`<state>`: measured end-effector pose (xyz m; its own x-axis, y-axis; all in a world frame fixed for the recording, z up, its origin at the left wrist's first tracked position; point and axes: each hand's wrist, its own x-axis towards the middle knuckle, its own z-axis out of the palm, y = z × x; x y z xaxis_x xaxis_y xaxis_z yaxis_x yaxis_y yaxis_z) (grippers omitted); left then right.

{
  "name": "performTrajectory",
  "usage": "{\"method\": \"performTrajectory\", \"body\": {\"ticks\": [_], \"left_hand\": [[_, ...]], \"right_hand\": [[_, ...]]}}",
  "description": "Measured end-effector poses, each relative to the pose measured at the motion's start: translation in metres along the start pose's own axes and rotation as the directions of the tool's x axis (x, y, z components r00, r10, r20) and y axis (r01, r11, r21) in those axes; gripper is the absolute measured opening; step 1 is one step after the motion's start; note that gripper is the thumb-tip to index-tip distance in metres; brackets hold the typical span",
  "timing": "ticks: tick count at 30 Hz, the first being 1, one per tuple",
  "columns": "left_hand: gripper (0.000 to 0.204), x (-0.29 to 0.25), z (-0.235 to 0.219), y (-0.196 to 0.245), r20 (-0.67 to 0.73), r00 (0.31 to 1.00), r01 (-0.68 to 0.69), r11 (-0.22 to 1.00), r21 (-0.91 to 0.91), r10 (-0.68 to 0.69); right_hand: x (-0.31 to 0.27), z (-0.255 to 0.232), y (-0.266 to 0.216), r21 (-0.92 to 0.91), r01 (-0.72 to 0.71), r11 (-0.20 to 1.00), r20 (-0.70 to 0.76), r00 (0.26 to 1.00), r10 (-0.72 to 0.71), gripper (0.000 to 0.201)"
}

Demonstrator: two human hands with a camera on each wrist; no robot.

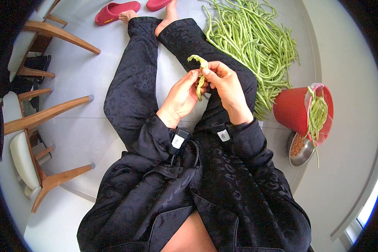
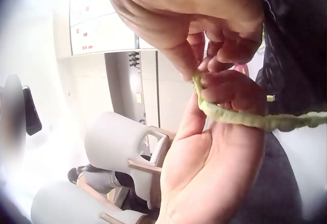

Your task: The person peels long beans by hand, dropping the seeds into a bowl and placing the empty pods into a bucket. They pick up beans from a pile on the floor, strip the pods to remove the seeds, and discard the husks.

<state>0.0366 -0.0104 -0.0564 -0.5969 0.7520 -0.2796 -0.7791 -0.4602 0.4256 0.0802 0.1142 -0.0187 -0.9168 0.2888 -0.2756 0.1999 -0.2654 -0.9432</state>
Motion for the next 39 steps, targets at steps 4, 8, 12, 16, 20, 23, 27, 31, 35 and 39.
{"method": "performTrajectory", "body": {"ticks": [4,8,12,16,20,23,27,31,35,39], "left_hand": [[0.023,0.002,0.003,0.001,0.087,0.996,0.003,0.997,0.075,-0.009],[0.022,0.003,0.005,0.003,0.091,0.996,0.013,1.000,-0.019,-0.012],[0.021,0.000,0.008,0.009,0.112,0.994,-0.003,1.000,0.002,0.003],[0.017,-0.002,0.010,0.013,0.051,0.998,-0.041,0.997,0.068,0.037],[0.017,0.001,-0.001,0.010,-0.047,0.996,-0.070,0.984,0.165,0.079],[0.016,0.001,0.000,0.013,0.015,0.999,-0.034,0.988,0.152,0.033],[0.017,-0.002,0.009,0.022,0.112,0.993,0.031,0.993,0.113,-0.044],[0.015,-0.002,0.008,0.025,0.091,0.993,0.060,0.983,0.174,-0.077],[0.014,0.003,0.003,0.024,0.111,0.991,0.043,0.975,0.217,-0.069],[0.013,0.006,0.006,0.023,0.127,0.992,-0.041,0.989,0.139,0.023]], "right_hand": [[0.004,-0.001,0.002,0.038,0.026,0.999,0.003,1.000,-0.026,0.015],[0.007,0.003,-0.005,0.044,0.046,0.998,0.011,0.999,-0.046,0.015],[0.009,0.005,-0.011,0.040,0.061,0.997,-0.007,0.998,-0.060,0.014],[0.012,0.004,-0.006,0.041,0.117,0.992,-0.010,0.993,-0.116,0.014],[0.008,0.010,-0.010,-0.062,0.137,0.989,-0.022,0.990,-0.139,0.015],[0.007,0.013,-0.011,-0.073,0.143,0.987,-0.018,0.989,-0.144,0.015],[0.008,0.015,-0.013,-0.013,0.101,0.995,-0.021,0.995,-0.101,0.015],[0.008,0.013,-0.016,0.031,0.112,0.993,-0.020,0.994,-0.111,0.015],[0.006,0.011,-0.014,-0.023,0.135,0.991,-0.012,0.991,-0.135,0.016],[0.005,0.012,-0.019,-0.069,0.182,0.981,0.001,0.983,-0.182,0.017]]}}
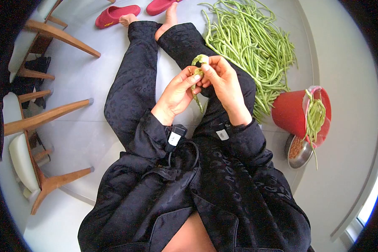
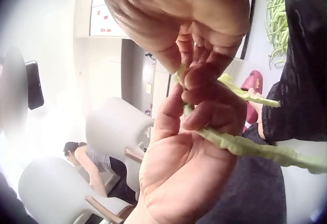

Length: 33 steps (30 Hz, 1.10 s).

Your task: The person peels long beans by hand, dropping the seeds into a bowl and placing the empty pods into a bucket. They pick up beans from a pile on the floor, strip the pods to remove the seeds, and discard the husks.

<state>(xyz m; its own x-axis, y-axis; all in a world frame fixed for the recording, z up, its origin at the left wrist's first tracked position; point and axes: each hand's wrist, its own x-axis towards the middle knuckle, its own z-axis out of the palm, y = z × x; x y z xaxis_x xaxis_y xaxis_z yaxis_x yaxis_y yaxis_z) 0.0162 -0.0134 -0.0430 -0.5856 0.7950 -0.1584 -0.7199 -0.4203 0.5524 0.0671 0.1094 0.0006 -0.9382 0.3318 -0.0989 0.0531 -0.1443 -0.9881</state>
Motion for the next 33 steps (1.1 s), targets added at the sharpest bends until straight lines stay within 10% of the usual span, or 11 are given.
{"method": "performTrajectory", "body": {"ticks": [6,19,33], "left_hand": [[0.015,0.005,0.004,0.015,0.027,0.977,0.208,0.977,0.049,-0.210],[0.017,0.004,-0.002,0.009,-0.009,0.997,0.074,0.997,-0.030,-0.074],[0.021,-0.006,-0.001,0.010,0.070,0.974,0.220,0.968,-0.117,-0.213]], "right_hand": [[0.013,-0.012,0.004,0.049,-0.098,0.994,0.070,0.993,0.095,0.017],[0.025,-0.010,-0.004,0.048,-0.268,0.962,0.147,0.955,0.258,0.022],[0.024,-0.017,0.006,0.135,-0.180,0.974,0.168,0.973,0.157,0.018]]}}
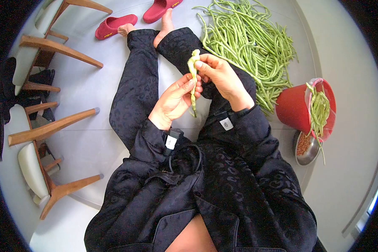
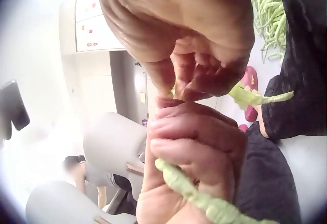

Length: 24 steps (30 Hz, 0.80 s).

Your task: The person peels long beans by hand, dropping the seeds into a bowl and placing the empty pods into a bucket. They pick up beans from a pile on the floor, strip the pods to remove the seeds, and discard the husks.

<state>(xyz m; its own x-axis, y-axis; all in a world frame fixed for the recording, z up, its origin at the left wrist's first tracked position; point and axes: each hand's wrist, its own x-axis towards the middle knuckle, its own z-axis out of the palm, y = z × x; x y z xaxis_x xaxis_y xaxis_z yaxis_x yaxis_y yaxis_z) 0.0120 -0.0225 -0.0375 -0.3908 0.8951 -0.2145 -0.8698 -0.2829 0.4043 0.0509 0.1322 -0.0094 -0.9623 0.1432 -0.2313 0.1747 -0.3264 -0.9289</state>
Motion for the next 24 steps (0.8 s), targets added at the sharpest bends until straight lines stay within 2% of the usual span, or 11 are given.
{"method": "performTrajectory", "body": {"ticks": [2,3,5,6,10,12,16,18,19,21,24], "left_hand": [[0.015,0.004,-0.007,-0.005,-0.124,0.981,-0.144,0.988,0.050,0.149],[0.015,0.005,-0.009,-0.007,-0.125,0.981,-0.146,0.988,0.049,0.151],[0.014,0.005,-0.014,-0.012,-0.297,0.924,-0.158,0.947,0.278,0.241],[0.017,0.005,-0.011,-0.014,-0.293,0.910,-0.197,0.927,0.320,0.295],[0.019,-0.001,-0.003,-0.020,-0.294,0.911,-0.158,0.902,0.402,0.290],[0.019,-0.001,-0.003,-0.025,-0.271,0.881,-0.187,0.810,0.555,0.389],[0.018,-0.002,0.003,-0.021,-0.211,0.881,-0.243,0.789,0.565,0.423],[0.018,-0.004,0.007,-0.017,-0.207,0.925,-0.235,0.906,0.353,0.320],[0.018,-0.003,0.005,-0.018,-0.209,0.924,-0.234,0.906,0.353,0.321],[0.015,-0.002,-0.001,-0.021,-0.246,0.931,-0.225,0.955,0.195,0.270],[0.015,-0.002,-0.007,-0.023,-0.186,0.954,-0.209,0.965,0.159,0.237]], "right_hand": [[-0.001,0.000,0.007,-0.095,0.036,0.995,-0.159,0.986,-0.051,0.022],[-0.005,0.001,0.010,-0.096,0.034,0.995,-0.157,0.986,-0.049,0.022],[-0.018,0.004,0.017,-0.157,0.025,0.987,-0.163,0.985,-0.052,0.022],[-0.022,0.006,0.021,-0.156,0.007,0.988,-0.137,0.990,-0.028,0.021],[-0.030,0.012,0.026,-0.120,-0.042,0.992,-0.131,0.991,0.026,0.017],[-0.029,0.013,0.023,-0.152,-0.108,0.982,-0.145,0.986,0.086,0.015],[-0.025,0.010,0.027,-0.057,-0.026,0.998,-0.128,0.992,0.018,0.010],[-0.025,0.009,0.024,-0.081,-0.015,0.997,-0.124,0.992,0.005,0.010],[-0.024,0.009,0.024,-0.103,-0.002,0.995,-0.118,0.993,-0.010,0.009],[-0.025,0.015,0.025,-0.112,0.025,0.993,-0.102,0.994,-0.037,0.009],[-0.028,0.019,0.022,-0.069,0.049,0.996,-0.062,0.997,-0.054,0.010]]}}
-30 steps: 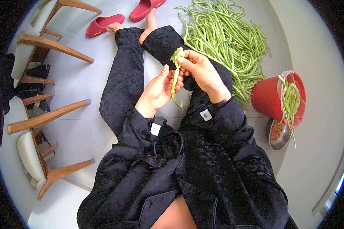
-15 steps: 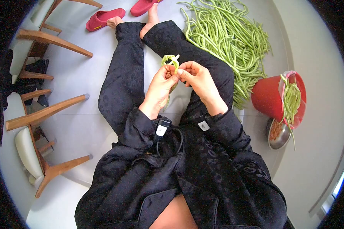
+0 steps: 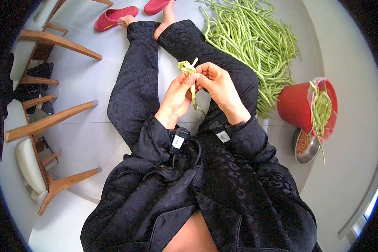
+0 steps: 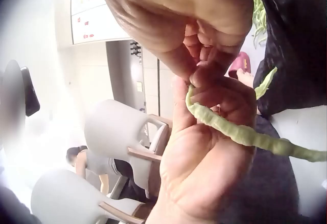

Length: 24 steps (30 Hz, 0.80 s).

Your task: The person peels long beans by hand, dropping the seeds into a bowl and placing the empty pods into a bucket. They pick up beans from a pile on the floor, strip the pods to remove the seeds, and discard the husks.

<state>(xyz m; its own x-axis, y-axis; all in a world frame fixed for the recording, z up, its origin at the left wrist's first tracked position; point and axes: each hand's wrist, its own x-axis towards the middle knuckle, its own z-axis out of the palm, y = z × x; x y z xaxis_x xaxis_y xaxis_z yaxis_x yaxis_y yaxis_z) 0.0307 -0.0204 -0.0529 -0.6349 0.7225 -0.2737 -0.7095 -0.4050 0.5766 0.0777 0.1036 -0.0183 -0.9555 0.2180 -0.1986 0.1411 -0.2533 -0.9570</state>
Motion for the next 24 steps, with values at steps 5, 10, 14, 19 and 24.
{"method": "performTrajectory", "body": {"ticks": [5,10,14,19,24], "left_hand": [[0.016,-0.001,0.001,-0.002,-0.007,1.000,-0.020,0.998,-0.055,0.020],[0.013,-0.001,0.010,-0.002,-0.069,0.997,-0.042,0.993,-0.111,0.034],[0.011,0.006,-0.001,-0.013,-0.117,0.993,-0.036,0.998,-0.057,0.029],[0.015,0.007,-0.002,-0.017,-0.303,0.947,0.048,0.982,-0.184,-0.103],[0.016,0.005,-0.004,-0.012,-0.219,0.976,-0.011,0.995,-0.098,-0.011]], "right_hand": [[-0.001,0.002,-0.002,0.024,-0.025,0.999,-0.017,1.000,0.026,0.009],[0.006,0.003,-0.001,-0.080,-0.021,0.997,-0.060,0.998,0.016,0.008],[0.004,0.006,0.003,-0.266,-0.020,0.964,-0.120,0.993,-0.012,0.008],[0.005,0.012,0.007,-0.431,-0.039,0.902,-0.181,0.983,-0.043,0.009],[0.010,-0.003,0.015,-0.046,-0.022,0.999,-0.073,0.997,0.019,0.012]]}}
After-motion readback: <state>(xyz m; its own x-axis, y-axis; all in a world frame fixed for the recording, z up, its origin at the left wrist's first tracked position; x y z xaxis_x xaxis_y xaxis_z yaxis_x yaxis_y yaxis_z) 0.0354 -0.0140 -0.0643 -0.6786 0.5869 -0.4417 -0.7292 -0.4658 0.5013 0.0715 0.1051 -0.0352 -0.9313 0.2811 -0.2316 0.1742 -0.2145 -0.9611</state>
